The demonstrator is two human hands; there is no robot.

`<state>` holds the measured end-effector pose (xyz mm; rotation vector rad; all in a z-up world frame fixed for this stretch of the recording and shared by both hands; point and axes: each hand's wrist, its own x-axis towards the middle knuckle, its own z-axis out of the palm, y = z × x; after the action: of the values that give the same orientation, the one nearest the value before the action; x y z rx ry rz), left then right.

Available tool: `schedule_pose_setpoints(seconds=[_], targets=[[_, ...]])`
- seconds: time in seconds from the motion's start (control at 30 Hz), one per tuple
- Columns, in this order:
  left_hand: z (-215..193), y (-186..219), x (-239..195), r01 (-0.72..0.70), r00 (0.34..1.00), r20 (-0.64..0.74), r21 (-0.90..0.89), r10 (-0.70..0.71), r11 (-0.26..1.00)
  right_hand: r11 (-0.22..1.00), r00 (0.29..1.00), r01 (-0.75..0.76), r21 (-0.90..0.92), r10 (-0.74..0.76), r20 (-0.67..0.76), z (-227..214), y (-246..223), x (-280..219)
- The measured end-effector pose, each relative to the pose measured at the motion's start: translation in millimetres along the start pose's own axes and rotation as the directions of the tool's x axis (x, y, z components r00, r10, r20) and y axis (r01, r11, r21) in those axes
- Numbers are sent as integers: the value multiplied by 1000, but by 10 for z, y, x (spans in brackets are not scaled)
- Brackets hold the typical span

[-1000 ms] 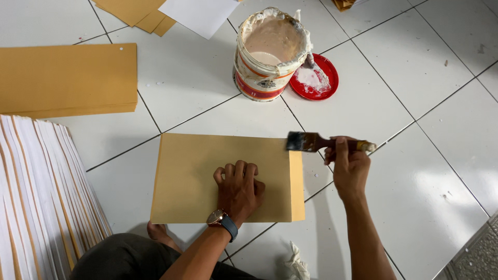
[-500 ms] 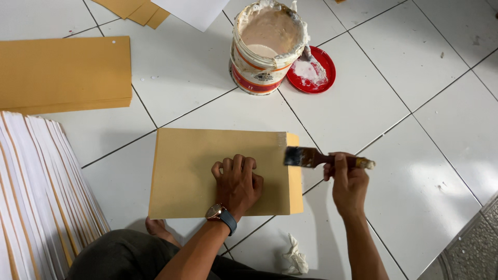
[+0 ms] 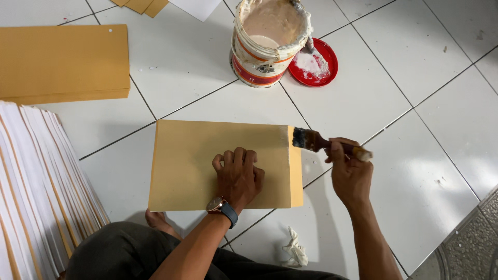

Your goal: The person sits on the floor and applies a white adhesive to the edge of a yellow paper sheet using a paintbrush. They then fold the glued edge over and wipe it with a cloth. This process is repeated for multiple sheets, which are stacked on the floor.

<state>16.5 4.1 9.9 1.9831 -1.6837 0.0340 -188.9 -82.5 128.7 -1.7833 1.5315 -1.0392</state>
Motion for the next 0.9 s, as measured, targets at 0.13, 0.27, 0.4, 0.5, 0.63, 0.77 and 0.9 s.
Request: schedule_pose_setpoints(seconds=[0.13,0.27,0.4,0.5,0.63,0.77,0.9], targets=[[-3,2,3,-12,1000,-9,11,12,1000,896,888,429,-114,-395,235,95,-42,30],[32,-27,1,-16,999,-40,5,16,1000,729,638,684,-28,-581,505,-53,80,-157],[-308,112,119,-50,974,-222,-26,43,998,799,473,589,123,-464,749,-464,-156,-533],[-215,89,89,-26,984,-176,-14,23,1000,945,529,326,-38,-149,835,-691,-263,-537],[-96,62,57,14,983,-184,-15,-17,1000,897,669,440,43,-359,651,-449,-417,-85],[34,-19,1,-33,996,-75,66,38,997,718,612,693,69,-636,470,-25,-208,215],[13,-10,16,-24,998,-49,48,27,999,725,561,680,106,-608,562,-70,-42,-94]])
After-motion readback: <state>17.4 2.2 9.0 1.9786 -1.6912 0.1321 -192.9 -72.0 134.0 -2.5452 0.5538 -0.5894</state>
